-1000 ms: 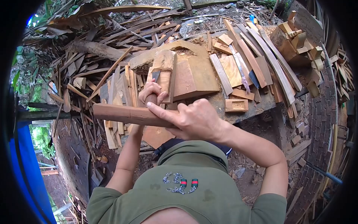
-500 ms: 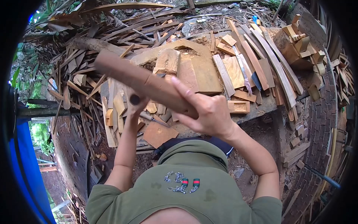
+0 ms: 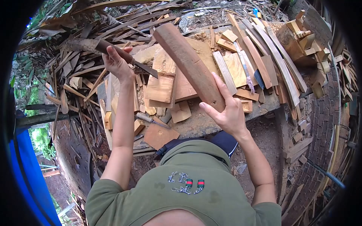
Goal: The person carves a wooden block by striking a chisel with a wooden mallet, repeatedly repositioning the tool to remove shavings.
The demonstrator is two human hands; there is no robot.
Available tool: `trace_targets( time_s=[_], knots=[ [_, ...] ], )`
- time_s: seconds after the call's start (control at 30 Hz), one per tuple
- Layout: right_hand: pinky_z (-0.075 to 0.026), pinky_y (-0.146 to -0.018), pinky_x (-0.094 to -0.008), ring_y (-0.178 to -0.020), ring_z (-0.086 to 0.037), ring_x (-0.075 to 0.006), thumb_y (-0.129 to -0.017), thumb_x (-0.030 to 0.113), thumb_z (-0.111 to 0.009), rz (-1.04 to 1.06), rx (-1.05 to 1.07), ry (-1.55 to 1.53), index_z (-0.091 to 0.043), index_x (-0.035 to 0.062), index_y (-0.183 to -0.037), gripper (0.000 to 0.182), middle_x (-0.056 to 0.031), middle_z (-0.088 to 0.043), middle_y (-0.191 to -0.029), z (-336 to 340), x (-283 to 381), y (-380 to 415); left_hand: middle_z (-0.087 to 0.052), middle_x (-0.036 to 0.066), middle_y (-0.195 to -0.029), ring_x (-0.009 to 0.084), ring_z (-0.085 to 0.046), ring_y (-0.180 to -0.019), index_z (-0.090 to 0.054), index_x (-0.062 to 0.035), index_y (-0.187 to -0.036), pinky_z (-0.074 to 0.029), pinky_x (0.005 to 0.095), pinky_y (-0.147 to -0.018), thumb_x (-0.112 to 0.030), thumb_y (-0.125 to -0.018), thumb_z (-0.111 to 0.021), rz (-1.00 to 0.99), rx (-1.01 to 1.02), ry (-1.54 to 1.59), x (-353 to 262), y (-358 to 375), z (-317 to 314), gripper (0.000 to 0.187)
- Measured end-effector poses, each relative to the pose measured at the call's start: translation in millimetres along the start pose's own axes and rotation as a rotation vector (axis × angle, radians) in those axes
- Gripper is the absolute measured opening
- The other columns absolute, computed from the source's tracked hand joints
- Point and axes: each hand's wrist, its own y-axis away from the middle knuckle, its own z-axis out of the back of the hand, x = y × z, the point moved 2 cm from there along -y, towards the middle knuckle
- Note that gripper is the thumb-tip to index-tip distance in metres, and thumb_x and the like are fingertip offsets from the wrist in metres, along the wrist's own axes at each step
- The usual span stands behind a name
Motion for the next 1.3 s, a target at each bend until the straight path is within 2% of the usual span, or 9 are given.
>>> trace_targets(
  time_s=[0.1,0.33,0.57,0.73,0.9,0.97,1.03,1.2,1.3],
  knots=[
    [-0.055,-0.091,-0.0425,-0.103,-0.069,-0.0361,-0.082,0.034,-0.075,-0.086,0.024,-0.033,-0.036,0.0118,-0.149,0.081,-0.0257,-0.065,-0.119,-0.3,-5.6,-5.0,-0.065,0.01,-0.086,0.022,-0.067,-0.074,-0.052,-0.0024,-0.109,-0.054,0.0334,-0.077,-0.056,-0.094,-0.054,0.137,0.238,0.087,-7.0,-11.6,-9.2,0.056],
    [-0.054,-0.093,-0.0428,-0.106,-0.067,-0.0348,-0.083,0.036,-0.075,-0.096,0.017,-0.052,-0.037,0.0105,-0.148,0.08,-0.025,-0.063,-0.122,-8.4,-8.9,-19.9,-0.047,0.001,-0.066,0.0122,-0.042,-0.049,-0.047,-0.0102,-0.091,-0.035,0.0273,-0.047,-0.085,-0.082,-0.033,0.39,0.292,0.134,-6.7,-11.2,-33.5,0.077],
    [-0.054,-0.093,-0.043,-0.107,-0.067,-0.0351,-0.083,0.036,-0.075,-0.1,0.028,-0.076,-0.037,0.0108,-0.149,0.08,-0.0254,-0.064,-0.121,-13.5,-11.0,-24.8,-0.043,0.001,-0.057,0.012,-0.039,-0.043,-0.046,-0.0094,-0.084,-0.03,0.0264,-0.043,-0.092,-0.076,-0.026,0.429,0.529,0.117,9.0,-1.7,-47.3,0.086],
    [-0.054,-0.093,-0.043,-0.107,-0.067,-0.0358,-0.082,0.037,-0.075,-0.11,0.015,-0.086,-0.038,0.0109,-0.148,0.08,-0.0254,-0.064,-0.121,-14.1,-14.9,-23.0,-0.043,0.001,-0.055,0.0114,-0.039,-0.042,-0.045,-0.0083,-0.084,-0.031,0.0263,-0.042,-0.093,-0.075,-0.027,0.465,0.46,0.096,13.8,2.8,-53.0,0.087],
    [-0.05,-0.098,-0.0442,-0.115,-0.062,-0.0354,-0.081,0.041,-0.075,-0.097,0.067,-0.077,-0.038,0.0103,-0.149,0.083,-0.0255,-0.059,-0.129,-10.7,-14.1,-33.2,-0.046,-0.001,-0.055,0.0076,-0.043,-0.039,-0.048,-0.0075,-0.078,-0.033,0.0229,-0.036,-0.076,-0.085,-0.05,0.25,0.478,0.048,17.9,0.2,-58.7,0.068],
    [-0.049,-0.099,-0.0452,-0.117,-0.06,-0.0359,-0.08,0.041,-0.076,-0.058,0.036,-0.148,-0.038,0.0102,-0.148,0.084,-0.0247,-0.058,-0.131,-4.5,-5.0,-50.8,-0.048,-0.003,-0.052,0.0059,-0.045,-0.038,-0.052,-0.0074,-0.073,-0.035,0.0212,-0.035,-0.038,-0.09,-0.072,0.224,0.459,0.063,14.5,3.9,-67.0,0.04],
    [-0.048,-0.099,-0.0463,-0.117,-0.058,-0.0364,-0.078,0.04,-0.076,-0.037,-0.026,-0.239,-0.04,0.0098,-0.147,0.083,-0.0226,-0.056,-0.133,8.5,17.2,-70.4,-0.049,-0.003,-0.051,0.0051,-0.046,-0.038,-0.053,-0.0081,-0.071,-0.035,0.021,-0.035,-0.021,-0.091,-0.072,0.191,0.425,-0.018,16.0,9.3,-73.9,0.031],
    [-0.054,-0.089,-0.0412,-0.111,-0.062,-0.0321,-0.08,0.045,-0.074,0.277,-0.207,-0.265,-0.042,0.0104,-0.146,0.081,-0.0218,-0.059,-0.129,14.7,54.6,-121.3,-0.051,-0.004,-0.055,0.0042,-0.047,-0.047,-0.054,-0.0059,-0.071,-0.037,0.0222,-0.043,-0.013,-0.089,-0.071,0.088,0.426,-0.118,34.1,8.2,-72.9,0.025],
    [-0.056,-0.081,-0.0405,-0.092,-0.07,-0.0314,-0.08,0.048,-0.074,0.274,0.041,0.195,-0.046,0.0103,-0.143,0.079,-0.0242,-0.068,-0.11,5.9,38.8,-145.3,-0.054,-0.004,-0.061,0.0047,-0.049,-0.056,-0.056,-0.0035,-0.074,-0.04,0.0239,-0.052,-0.013,-0.085,-0.074,0.13,0.431,-0.174,43.5,5.5,-69.2,0.023]
  ],
)
